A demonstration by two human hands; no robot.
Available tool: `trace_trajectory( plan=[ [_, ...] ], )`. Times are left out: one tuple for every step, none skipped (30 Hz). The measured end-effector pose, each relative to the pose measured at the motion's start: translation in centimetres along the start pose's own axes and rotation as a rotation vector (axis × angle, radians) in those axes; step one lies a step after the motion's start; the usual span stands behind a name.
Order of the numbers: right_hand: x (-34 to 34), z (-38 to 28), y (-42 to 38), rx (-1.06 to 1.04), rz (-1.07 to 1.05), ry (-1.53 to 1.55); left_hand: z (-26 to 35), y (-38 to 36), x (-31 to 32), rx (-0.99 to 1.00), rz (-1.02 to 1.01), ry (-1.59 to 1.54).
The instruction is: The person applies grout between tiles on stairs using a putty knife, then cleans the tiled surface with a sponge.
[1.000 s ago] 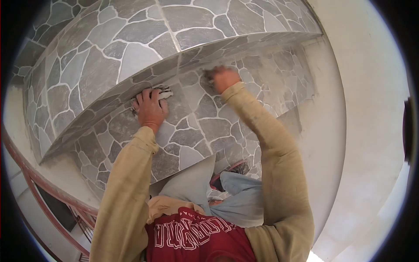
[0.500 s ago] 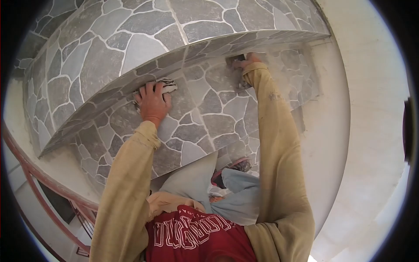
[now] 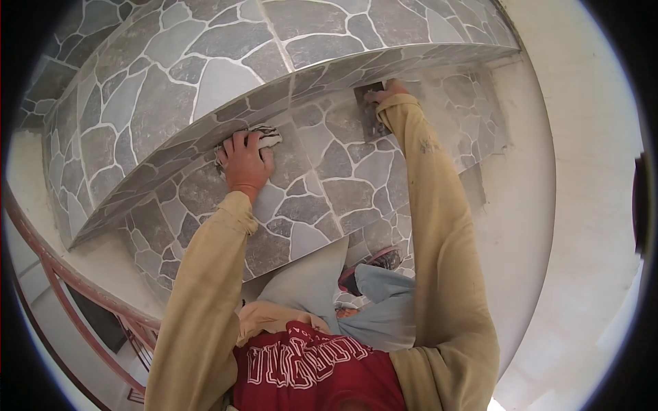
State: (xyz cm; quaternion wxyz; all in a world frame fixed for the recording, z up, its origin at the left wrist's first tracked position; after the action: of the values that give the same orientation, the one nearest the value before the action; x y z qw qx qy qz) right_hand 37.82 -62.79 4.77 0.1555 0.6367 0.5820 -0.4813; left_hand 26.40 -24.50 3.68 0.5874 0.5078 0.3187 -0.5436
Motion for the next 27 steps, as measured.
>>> trace_trajectory(
  plan=[
    [-0.1,0.4,0.1,0.078,-0.067,0.018,0.3,0.0,0.1,0.013,0.015,-0.013],
    [-0.6,0.4,0.4,0.148,-0.127,0.036,0.6,0.3,0.1,0.021,0.028,-0.018],
    [-0.9,0.0,0.6,0.134,-0.116,0.036,0.6,0.4,0.2,-0.006,-0.002,-0.023],
    [-0.5,-0.2,0.0,0.141,-0.104,0.024,0.2,0.2,0.3,-0.037,-0.037,-0.019],
    [-0.2,-0.3,-0.9,0.155,-0.092,0.017,-0.2,0.2,0.2,-0.034,-0.031,-0.009],
    [0.1,-0.4,-1.9,0.157,-0.089,0.027,-0.2,0.1,0.1,-0.028,-0.009,-0.026],
    [0.6,-1.6,-3.2,0.07,-0.149,-0.038,0.1,-0.1,0.1,-0.016,0.017,-0.049],
    [0.7,-2.8,-4.4,-0.025,-0.201,-0.108,0.5,-0.1,0.2,-0.002,0.033,-0.053],
    [0.6,-3.8,-6.3,-0.13,-0.089,-0.068,0.5,0.0,0.2,-0.037,0.027,-0.072],
    [0.2,-4.3,-8.1,-0.143,-0.069,-0.055,0.2,0.1,0.1,-0.069,0.018,-0.087],
    [0.5,-5.2,-10.3,-0.292,-0.126,0.013,0.2,0.1,-0.3,-0.054,0.031,-0.073],
    [1.0,-5.7,-13.2,-0.437,-0.185,0.083,0.3,0.1,-0.4,-0.047,0.035,-0.094],
    [0.6,-6.4,-17.5,-0.432,-0.246,-0.027,0.3,-0.2,-0.6,-0.038,0.036,-0.115],
    [-0.8,-7.7,-23.0,-0.425,-0.304,-0.136,0.0,-0.7,-0.7,-0.016,0.038,-0.099],
    [-2.7,-8.5,-28.3,-0.523,-0.258,-0.283,-0.1,-1.0,-0.8,0.047,0.035,-0.127],
    [-2.9,-6.5,-32.1,-0.704,-0.151,-0.348,0.0,-0.8,-0.8,0.114,0.031,-0.157],
    [-4.0,-5.1,-36.6,-0.703,-0.056,-0.263,-0.6,-1.1,-1.0,0.149,0.033,-0.148],
    [-5.7,-4.7,-40.5,-0.688,0.013,-0.179,-1.3,-1.7,-1.3,0.266,0.002,-0.232],
    [-7.1,-3.7,-43.6,-0.66,0.041,-0.099,-1.0,-1.3,-1.2,0.387,-0.041,-0.317],
    [-8.2,-2.6,-46.1,-0.632,0.062,-0.016,0.0,-0.3,-0.6,0.427,-0.062,-0.307],
    [-9.3,-1.8,-47.8,-0.563,0.124,0.065,0.9,0.4,0.0,0.488,-0.117,-0.322],
    [-9.8,-0.9,-49.1,-0.488,0.181,0.147,1.8,0.9,0.5,0.546,-0.181,-0.337],
    [-9.4,0.1,-50.1,-0.461,0.194,0.179,4.6,2.2,1.8,0.585,-0.246,-0.301],
    [-9.3,1.5,-50.5,-0.349,0.293,0.259,8.0,4.0,3.3,0.642,-0.247,-0.328],
    [-9.6,3.1,-50.6,-0.242,0.388,0.33,11.5,5.8,5.3,0.692,-0.242,-0.359],
    [-10.3,4.0,-50.5,-0.239,0.402,0.337,14.5,7.6,7.7,0.74,-0.212,-0.348],
    [-11.5,4.6,-50.6,-0.195,0.456,0.316,17.8,9.4,10.0,0.786,-0.179,-0.344]
  ],
)
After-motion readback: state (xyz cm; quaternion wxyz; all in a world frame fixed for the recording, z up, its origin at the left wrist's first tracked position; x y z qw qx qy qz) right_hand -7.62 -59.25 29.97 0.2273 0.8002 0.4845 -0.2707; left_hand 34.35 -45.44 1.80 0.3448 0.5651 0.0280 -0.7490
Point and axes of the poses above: each hand's wrist, its own y-axis towards the middle knuckle, its own x-axis out of the palm, z = x × y, the point moved 4 cm from there along y, towards the middle knuckle, and after that the axes turned 1 degree about -x, right-handed, at the moved point
